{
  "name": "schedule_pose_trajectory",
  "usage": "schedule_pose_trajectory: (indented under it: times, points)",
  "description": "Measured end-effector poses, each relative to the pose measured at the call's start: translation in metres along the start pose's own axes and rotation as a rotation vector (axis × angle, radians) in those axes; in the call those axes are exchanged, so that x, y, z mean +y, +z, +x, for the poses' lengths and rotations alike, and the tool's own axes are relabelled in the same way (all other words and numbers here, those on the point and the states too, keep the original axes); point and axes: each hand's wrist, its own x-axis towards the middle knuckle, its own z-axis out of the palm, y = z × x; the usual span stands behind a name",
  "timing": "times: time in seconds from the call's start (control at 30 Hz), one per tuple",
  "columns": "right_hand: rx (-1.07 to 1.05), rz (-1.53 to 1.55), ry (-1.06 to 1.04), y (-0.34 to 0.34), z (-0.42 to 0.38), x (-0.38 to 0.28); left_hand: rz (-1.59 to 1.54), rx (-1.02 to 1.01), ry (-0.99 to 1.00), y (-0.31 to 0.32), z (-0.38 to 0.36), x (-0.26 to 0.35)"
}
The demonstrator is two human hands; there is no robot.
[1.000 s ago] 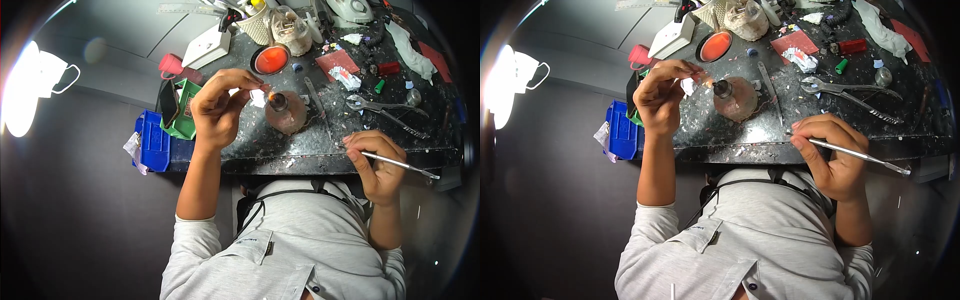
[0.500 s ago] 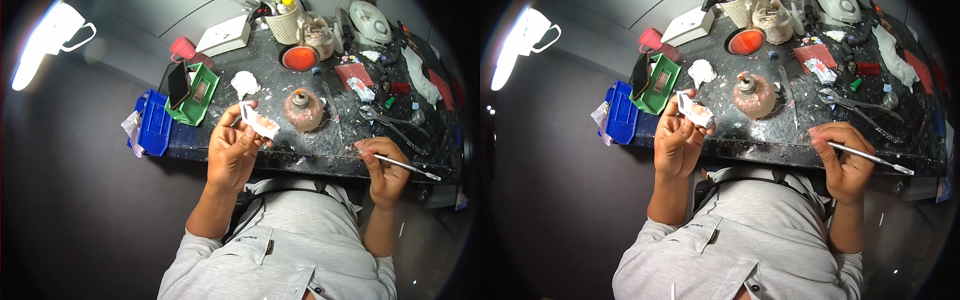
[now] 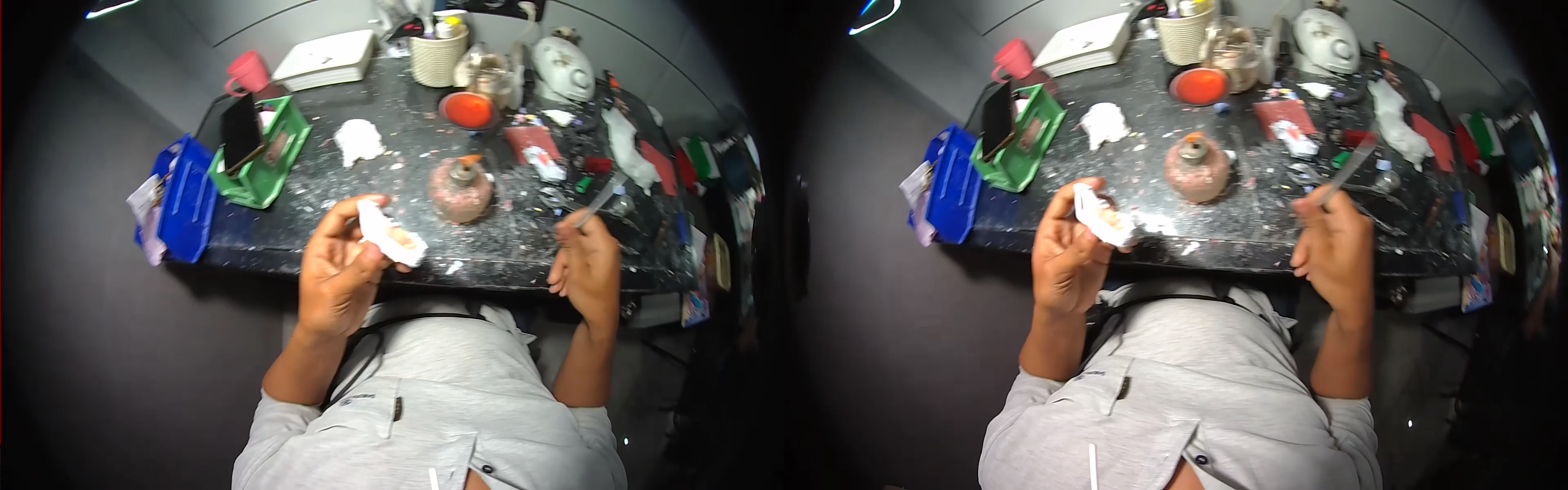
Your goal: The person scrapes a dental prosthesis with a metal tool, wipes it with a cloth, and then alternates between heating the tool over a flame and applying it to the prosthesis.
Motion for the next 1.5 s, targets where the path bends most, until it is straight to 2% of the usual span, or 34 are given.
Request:
schedule_pose_trajectory:
  times: [0.03,0.13,0.23,0.47,0.6,0.73,0.8,0.87,1.03,1.33,1.47,1.5]
  points:
    - [-0.013,-0.138,0.035,0.001,-0.001,-0.013,-0.008,0.011,0.009,0.0,0.0,-0.001]
    - [-0.115,-0.613,-0.143,-0.006,0.002,-0.02,0.043,0.046,0.017,-0.008,-0.004,-0.007]
    - [-0.104,-0.742,-0.058,0.0,0.007,-0.016,0.077,0.087,0.021,-0.006,-0.006,-0.009]
    - [0.18,-0.646,-0.054,-0.012,0.006,-0.011,0.109,0.012,-0.018,-0.001,-0.007,-0.003]
    - [0.314,-0.47,-0.087,-0.036,0.008,-0.005,0.115,-0.026,-0.016,0.0,-0.008,-0.006]
    - [0.18,-0.301,-0.196,-0.02,0.001,-0.008,0.094,-0.018,-0.071,0.009,-0.011,-0.006]
    - [0.039,-0.348,-0.3,0.006,-0.002,-0.015,0.038,-0.028,-0.048,0.013,-0.012,-0.009]
    - [-0.041,-0.464,-0.29,0.027,0.003,-0.014,0.047,-0.04,-0.044,0.016,-0.015,-0.007]
    - [0.062,-0.704,-0.286,0.046,0.016,-0.006,0.041,-0.048,-0.03,0.018,-0.022,0.003]
    - [0.045,-0.763,-0.154,0.034,0.012,-0.018,-0.012,-0.254,0.138,0.015,-0.03,0.016]
    - [0.062,-0.758,-0.157,0.032,0.01,-0.02,-0.029,-0.207,0.132,0.016,-0.031,0.019]
    - [0.101,-0.779,-0.176,0.031,0.01,-0.02,-0.026,-0.255,0.149,0.013,-0.029,0.018]
